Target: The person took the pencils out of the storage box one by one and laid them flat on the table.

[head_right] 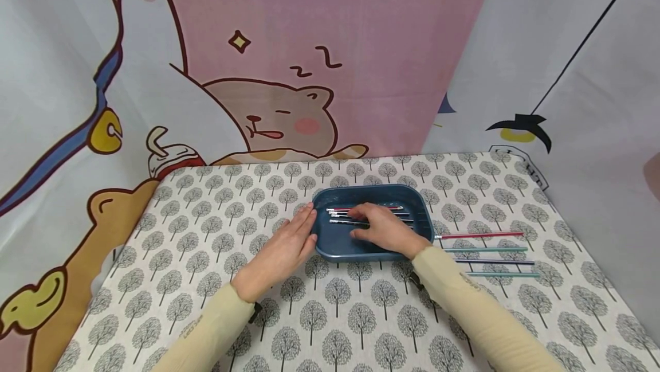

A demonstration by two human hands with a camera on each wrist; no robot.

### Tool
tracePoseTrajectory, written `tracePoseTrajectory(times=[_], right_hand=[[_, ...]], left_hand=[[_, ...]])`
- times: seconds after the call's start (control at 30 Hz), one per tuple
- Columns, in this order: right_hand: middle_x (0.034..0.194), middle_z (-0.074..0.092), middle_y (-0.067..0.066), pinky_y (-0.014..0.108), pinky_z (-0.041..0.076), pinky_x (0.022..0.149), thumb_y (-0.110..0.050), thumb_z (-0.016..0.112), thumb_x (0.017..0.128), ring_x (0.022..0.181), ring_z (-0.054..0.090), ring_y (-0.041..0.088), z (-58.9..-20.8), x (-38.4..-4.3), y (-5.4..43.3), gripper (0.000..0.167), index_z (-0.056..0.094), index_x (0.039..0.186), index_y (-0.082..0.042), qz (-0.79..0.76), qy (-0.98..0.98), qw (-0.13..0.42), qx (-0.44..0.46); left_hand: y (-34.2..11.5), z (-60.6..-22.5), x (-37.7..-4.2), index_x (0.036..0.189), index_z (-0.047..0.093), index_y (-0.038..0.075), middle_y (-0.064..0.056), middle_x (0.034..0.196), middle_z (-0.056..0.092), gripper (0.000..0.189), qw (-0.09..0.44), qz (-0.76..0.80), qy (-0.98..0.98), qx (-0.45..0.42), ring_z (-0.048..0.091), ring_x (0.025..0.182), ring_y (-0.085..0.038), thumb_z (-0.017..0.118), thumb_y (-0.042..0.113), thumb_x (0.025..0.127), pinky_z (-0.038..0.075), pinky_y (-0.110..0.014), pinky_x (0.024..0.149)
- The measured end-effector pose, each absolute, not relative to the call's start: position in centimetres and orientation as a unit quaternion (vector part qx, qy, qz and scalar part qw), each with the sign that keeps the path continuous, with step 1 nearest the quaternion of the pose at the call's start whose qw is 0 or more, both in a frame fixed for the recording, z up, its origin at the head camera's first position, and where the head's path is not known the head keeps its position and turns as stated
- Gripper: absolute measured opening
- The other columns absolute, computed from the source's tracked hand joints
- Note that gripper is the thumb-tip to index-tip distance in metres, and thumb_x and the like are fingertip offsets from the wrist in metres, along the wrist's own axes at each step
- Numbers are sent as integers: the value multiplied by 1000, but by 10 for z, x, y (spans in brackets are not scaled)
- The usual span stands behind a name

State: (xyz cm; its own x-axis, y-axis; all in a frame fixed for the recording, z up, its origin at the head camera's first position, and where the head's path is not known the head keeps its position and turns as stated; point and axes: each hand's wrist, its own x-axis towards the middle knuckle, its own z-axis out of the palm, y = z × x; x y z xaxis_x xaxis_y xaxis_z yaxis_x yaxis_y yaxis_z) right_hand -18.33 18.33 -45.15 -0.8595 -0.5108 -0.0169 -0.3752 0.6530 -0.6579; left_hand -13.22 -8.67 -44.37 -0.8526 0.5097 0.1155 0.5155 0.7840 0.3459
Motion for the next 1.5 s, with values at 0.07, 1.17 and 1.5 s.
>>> tracePoseTrajectory(times=[0.07, 1.17, 1.5], right_hand=[[130, 68, 13, 52, 55, 99, -19, 79, 94, 116, 66, 32, -452, -184, 183, 44, 65, 132, 0, -334, 904, 100, -248], [100, 71, 0, 37, 58, 82, -9, 79, 92, 90, 67, 13, -457, -186, 183, 24, 72, 115, -7, -287, 911, 118, -271], [96, 71, -3, 31, 57, 76, -1, 77, 91, 84, 64, 8, -456, -188, 184, 19, 75, 108, -8, -282, 904, 126, -295]], left_hand=[[-87, -444, -132, 160, 33, -1, -17, 169, 23, 60, 11, -185, -944, -272, 30, 153, -37, 45, 30, 111, 34, -63, 117], [-85, -444, -132, 160, 32, -2, -17, 169, 23, 59, 8, -183, -945, -271, 28, 154, -34, 45, 29, 111, 34, -63, 117], [-86, -444, -132, 159, 33, -3, -18, 169, 24, 59, 9, -185, -944, -272, 30, 153, -37, 45, 29, 111, 34, -63, 117]])
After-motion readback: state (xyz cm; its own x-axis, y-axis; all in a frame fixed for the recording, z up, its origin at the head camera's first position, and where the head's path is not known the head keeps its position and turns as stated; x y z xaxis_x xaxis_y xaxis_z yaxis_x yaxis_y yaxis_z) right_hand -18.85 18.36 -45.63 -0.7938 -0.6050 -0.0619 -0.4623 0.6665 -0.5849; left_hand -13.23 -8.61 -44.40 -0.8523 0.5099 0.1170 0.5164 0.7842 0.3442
